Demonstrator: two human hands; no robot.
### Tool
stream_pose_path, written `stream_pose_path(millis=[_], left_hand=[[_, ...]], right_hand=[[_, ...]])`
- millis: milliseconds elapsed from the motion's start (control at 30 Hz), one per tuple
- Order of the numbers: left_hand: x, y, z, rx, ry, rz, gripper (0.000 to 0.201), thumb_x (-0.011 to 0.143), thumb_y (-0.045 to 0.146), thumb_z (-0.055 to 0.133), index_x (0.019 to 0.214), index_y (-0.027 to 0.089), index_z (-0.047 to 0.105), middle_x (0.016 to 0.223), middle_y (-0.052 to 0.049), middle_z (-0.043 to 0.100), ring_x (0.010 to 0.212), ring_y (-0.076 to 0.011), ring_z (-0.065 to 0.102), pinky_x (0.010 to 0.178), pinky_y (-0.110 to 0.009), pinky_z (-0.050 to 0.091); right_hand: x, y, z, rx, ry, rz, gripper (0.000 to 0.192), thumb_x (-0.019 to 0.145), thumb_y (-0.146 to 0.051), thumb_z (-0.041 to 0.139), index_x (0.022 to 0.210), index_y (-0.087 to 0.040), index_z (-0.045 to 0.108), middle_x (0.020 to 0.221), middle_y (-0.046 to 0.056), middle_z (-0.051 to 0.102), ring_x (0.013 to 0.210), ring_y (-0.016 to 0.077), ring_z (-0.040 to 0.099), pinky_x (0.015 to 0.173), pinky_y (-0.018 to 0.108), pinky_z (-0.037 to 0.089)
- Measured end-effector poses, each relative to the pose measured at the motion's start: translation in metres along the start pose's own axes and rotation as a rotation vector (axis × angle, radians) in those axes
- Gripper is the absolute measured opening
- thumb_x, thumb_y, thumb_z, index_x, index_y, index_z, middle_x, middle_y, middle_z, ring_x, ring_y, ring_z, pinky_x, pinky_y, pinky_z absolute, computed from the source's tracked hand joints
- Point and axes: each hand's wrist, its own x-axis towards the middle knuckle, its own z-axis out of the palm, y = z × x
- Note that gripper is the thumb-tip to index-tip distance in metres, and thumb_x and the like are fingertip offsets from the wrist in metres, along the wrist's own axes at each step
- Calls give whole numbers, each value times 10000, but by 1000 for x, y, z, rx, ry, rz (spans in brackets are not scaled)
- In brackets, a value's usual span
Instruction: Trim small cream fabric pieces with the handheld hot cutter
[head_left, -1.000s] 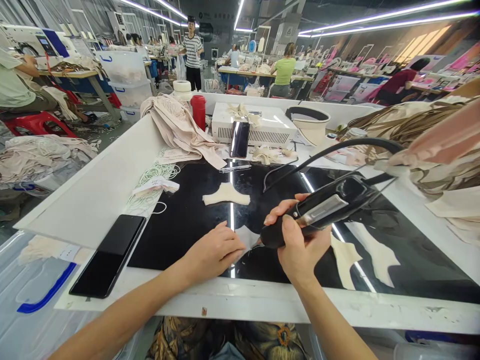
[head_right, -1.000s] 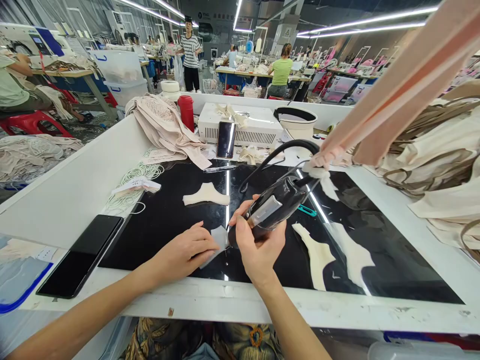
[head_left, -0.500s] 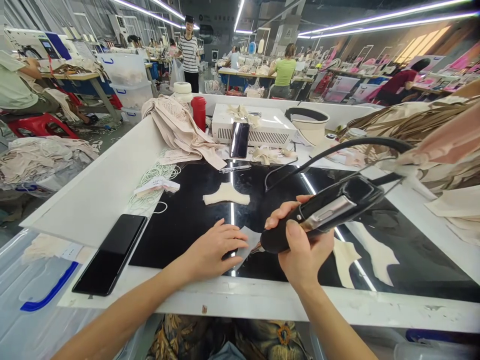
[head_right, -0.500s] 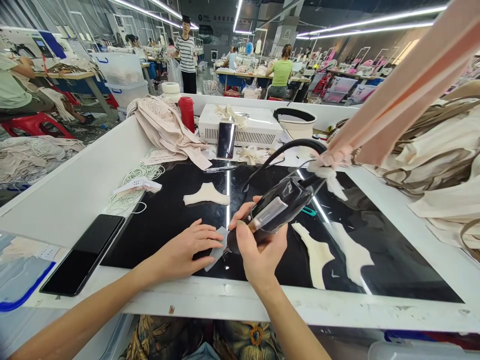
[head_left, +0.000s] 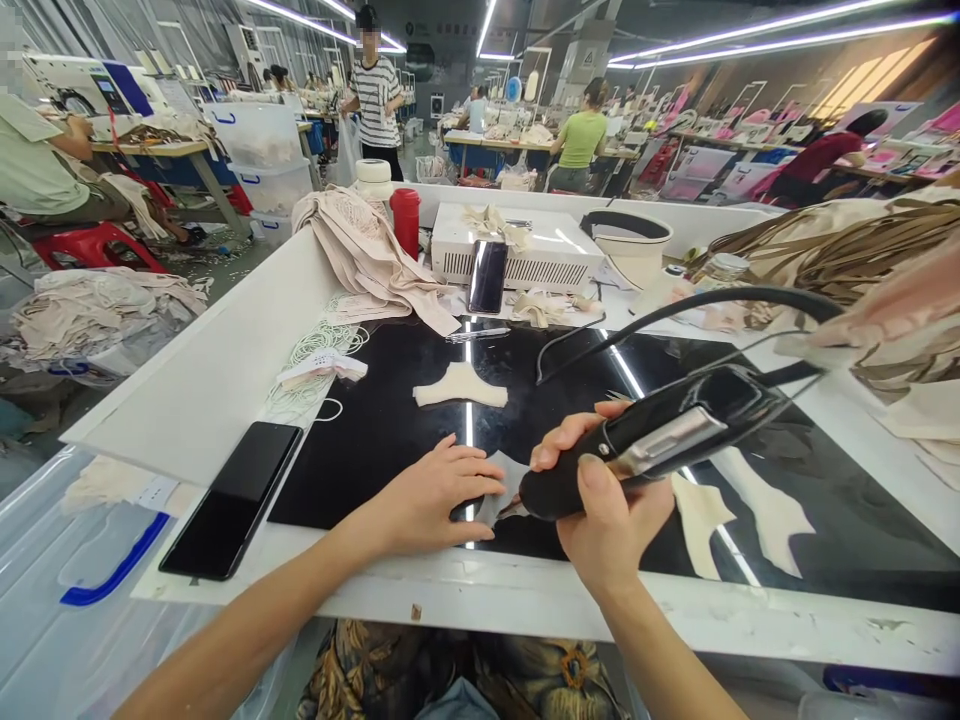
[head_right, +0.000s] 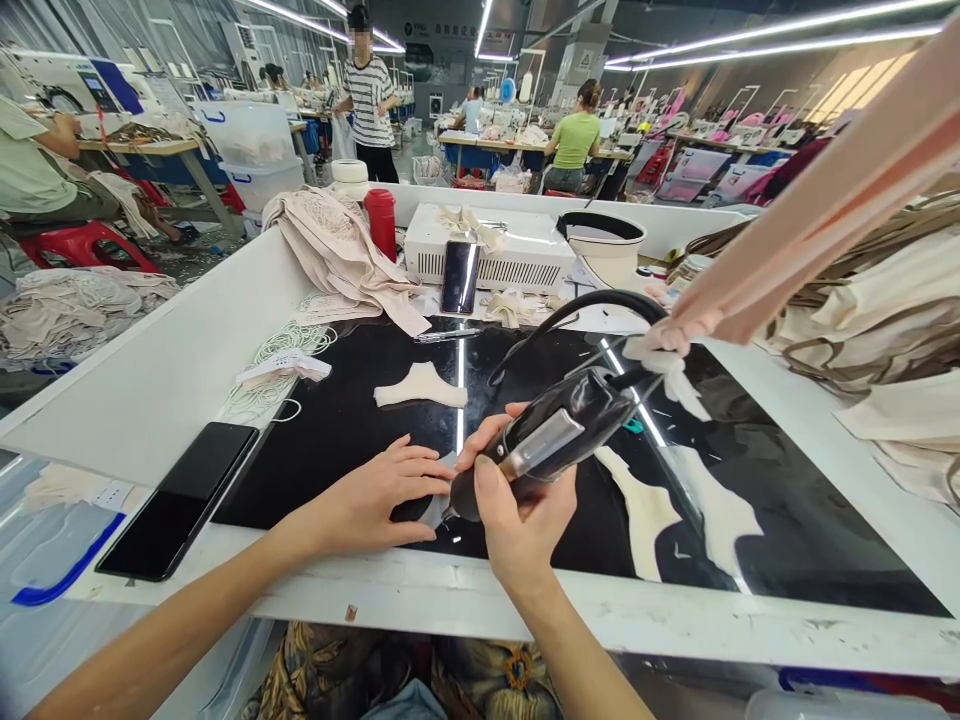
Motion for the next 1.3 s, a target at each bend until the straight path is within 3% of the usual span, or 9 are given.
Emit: stream_pose_path(millis=[400, 567, 667, 800, 1300], left_hand=[[-3, -4, 0, -5, 6, 33, 464, 835, 379, 809, 1268, 286, 667, 1385, -40, 648, 1377, -282, 493, 1247, -577, 165], [-3, 1, -3, 6, 36, 42, 337, 838, 414, 803, 1118, 252, 708, 1265, -35, 679, 1273, -242, 563, 1261, -537, 158], [1, 3, -1, 45, 42, 54, 394, 882, 403, 761, 1233, 251, 667, 1395, -60, 622, 1339, -259, 522, 1256, -552, 172], [4, 2, 5, 103, -21, 90, 500, 931, 414, 705, 1398, 292, 576, 1473, -53, 586, 1413, -291, 458, 1243, -587, 187], [2, 1, 8, 156, -46, 91, 439, 968, 436, 645, 1391, 338, 583, 1494, -8, 566, 1405, -280, 461, 1230, -609, 211]], right_hand=[[-7, -5, 1, 6, -45, 28, 328, 889, -272, 731, 1172, -274, 564, 872, -22, 621, 690, 136, 623, 661, 330, 553], [14, -13, -15, -101, 135, -86, 312, 857, -267, 742, 1128, -254, 589, 826, -32, 631, 630, 133, 616, 625, 324, 536], [23, -12, -22, -117, 209, -123, 317, 835, -261, 750, 1113, -241, 600, 804, -35, 636, 613, 126, 612, 614, 310, 529], [22, -8, -24, -119, 210, -133, 325, 836, -265, 743, 1122, -254, 589, 810, -41, 636, 613, 123, 614, 624, 316, 532], [17, 2, -25, -153, 162, -125, 328, 874, -252, 711, 1168, -269, 565, 858, -37, 627, 646, 129, 629, 650, 333, 547]])
